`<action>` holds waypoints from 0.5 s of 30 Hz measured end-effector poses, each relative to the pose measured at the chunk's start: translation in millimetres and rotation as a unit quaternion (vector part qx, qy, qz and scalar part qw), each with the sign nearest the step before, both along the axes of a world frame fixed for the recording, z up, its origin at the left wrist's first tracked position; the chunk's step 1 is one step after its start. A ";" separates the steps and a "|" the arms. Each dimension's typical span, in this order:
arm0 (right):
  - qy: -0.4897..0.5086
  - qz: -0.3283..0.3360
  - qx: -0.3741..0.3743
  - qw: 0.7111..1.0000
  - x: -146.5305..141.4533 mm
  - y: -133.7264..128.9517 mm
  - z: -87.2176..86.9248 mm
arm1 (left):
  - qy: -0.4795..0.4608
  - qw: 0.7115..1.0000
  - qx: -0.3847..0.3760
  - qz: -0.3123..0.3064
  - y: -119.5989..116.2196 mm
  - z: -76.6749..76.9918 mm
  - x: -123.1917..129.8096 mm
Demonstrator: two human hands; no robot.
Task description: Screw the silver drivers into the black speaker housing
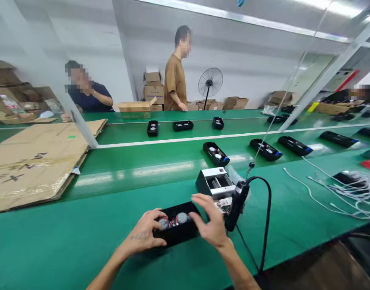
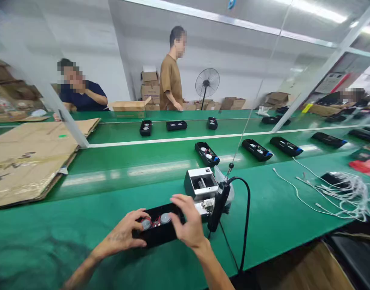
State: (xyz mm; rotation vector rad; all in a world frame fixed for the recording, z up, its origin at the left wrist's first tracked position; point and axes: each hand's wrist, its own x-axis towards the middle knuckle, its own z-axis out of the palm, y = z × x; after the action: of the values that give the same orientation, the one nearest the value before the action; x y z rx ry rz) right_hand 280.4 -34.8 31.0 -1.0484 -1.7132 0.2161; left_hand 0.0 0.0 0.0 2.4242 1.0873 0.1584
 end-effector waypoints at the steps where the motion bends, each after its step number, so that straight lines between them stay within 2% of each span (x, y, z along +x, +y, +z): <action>1: 0.038 -0.132 0.056 0.989 17.9 -5.9 -8.3 | -0.014 0.999 0.040 -0.009 -9.0 -11.1 -0.5; 3: 0.107 -0.317 0.107 0.936 50.9 -16.1 -22.3 | -0.045 0.992 0.117 -0.022 -25.6 -31.1 -1.1; 5: 0.133 -0.402 0.070 0.903 76.3 -21.6 -30.7 | -0.086 0.976 0.197 -0.029 -38.0 -45.1 -0.7; 7: 0.166 -0.375 -0.063 0.910 91.1 -22.7 -34.5 | -0.120 0.957 0.261 -0.029 -45.2 -51.2 0.6; 9: 0.212 -0.296 -0.192 0.911 95.1 -22.0 -36.8 | -0.129 0.948 0.289 -0.031 -47.9 -51.2 2.2; 10: 0.236 -0.266 -0.223 0.907 93.7 -21.8 -38.3 | -0.128 0.946 0.296 -0.033 -48.0 -50.2 2.7; 11: 0.257 -0.249 -0.231 0.905 90.8 -22.1 -40.2 | -0.129 0.944 0.303 -0.035 -47.8 -49.4 3.1; 15: 0.320 -0.200 -0.183 0.908 77.9 -25.2 -48.1 | -0.147 0.937 0.315 -0.037 -46.4 -53.8 2.5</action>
State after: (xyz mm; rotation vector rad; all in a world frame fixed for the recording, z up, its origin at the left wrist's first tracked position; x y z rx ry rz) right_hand 358.4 -60.1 -17.1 -1.3874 -0.8569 0.5639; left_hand 2.5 -46.4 -53.8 2.8505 0.8945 0.9400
